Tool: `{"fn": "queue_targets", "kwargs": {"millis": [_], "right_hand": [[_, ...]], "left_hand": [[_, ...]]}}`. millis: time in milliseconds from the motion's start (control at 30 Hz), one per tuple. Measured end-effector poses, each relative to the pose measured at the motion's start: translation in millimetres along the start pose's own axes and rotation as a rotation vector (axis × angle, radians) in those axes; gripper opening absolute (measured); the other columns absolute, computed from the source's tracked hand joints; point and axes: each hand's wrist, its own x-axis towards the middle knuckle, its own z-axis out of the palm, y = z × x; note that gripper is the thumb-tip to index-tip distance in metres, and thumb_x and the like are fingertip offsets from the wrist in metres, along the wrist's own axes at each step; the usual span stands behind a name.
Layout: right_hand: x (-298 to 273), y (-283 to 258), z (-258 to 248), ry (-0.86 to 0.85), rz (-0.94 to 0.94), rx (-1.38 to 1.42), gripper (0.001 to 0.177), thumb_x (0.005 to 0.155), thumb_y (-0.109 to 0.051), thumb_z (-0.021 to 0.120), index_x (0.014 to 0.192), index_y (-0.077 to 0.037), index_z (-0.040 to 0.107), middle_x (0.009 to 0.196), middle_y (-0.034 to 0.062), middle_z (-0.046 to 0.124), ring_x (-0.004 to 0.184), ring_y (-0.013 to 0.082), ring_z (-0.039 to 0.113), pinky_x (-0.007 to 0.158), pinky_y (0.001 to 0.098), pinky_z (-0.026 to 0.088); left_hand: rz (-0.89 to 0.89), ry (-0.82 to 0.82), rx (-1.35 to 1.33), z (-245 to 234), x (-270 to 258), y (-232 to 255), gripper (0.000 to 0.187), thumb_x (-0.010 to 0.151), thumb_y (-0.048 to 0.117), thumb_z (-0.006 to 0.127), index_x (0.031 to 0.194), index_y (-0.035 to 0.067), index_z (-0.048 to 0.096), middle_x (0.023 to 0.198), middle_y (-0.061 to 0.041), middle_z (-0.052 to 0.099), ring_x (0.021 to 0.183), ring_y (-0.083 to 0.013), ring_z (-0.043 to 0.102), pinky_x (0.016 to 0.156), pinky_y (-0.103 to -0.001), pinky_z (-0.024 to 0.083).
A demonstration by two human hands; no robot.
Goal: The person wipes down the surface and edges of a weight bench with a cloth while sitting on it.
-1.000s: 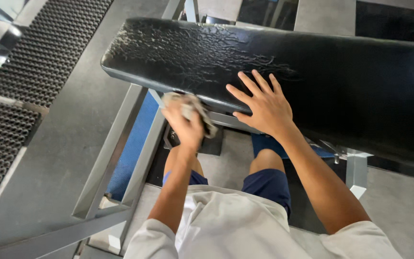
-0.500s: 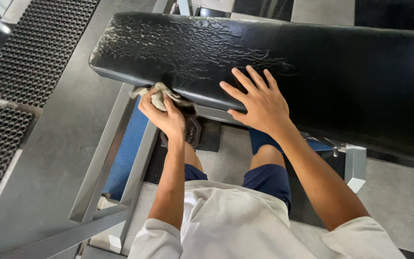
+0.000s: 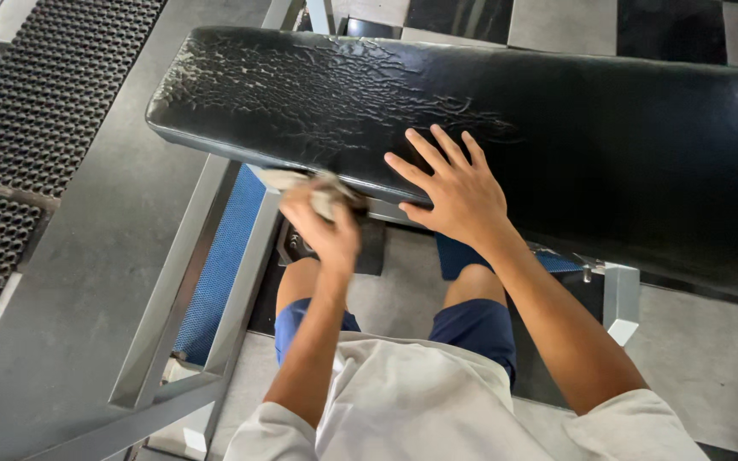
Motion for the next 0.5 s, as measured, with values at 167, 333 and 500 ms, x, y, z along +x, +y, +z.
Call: {"fn": "queue_targets", "kwargs": {"millis": [167,333,500], "right_hand": [[0,1,2,0.002,-0.003,0.000,0.075,0.083,-0.049,0.075,0.153,-0.040,0.052,0.158,0.0066,0.050,0.144,0.0374,0.047,0.114,0.0637,0.034],[1,3,0,-0.028,0.003,0.017,0.076,0.083,-0.049,0.075,0.155,-0.040,0.050,0.159,0.0061,0.048,0.146,0.0373,0.044,0.115,0.0637,0.032],[1,5,1,-0.033,-0.013,0.030,0.079,0.082,-0.049,0.076,0.155,-0.039,0.049,0.158,0.0075,0.049,0.144,0.0387,0.045,0.114,0.0646,0.033]], "left_hand": [[0.125,-0.229,-0.105,4,-22,-3,0.029,0.086,0.010,0.070,0.114,0.009,0.063,0.109,-0.012,0.060,0.102,-0.0366,0.060,0.094,-0.052,0.044],[0.000,-0.046,-0.012,-3,-12,-28,0.037,0.084,0.010,0.074,0.119,0.009,0.063,0.119,-0.010,0.055,0.115,-0.0343,0.057,0.104,-0.047,0.044],[0.034,-0.176,-0.093,15,-46,2,0.032,0.082,0.010,0.076,0.112,0.011,0.066,0.108,-0.005,0.055,0.109,-0.0337,0.057,0.102,-0.049,0.045]]}}
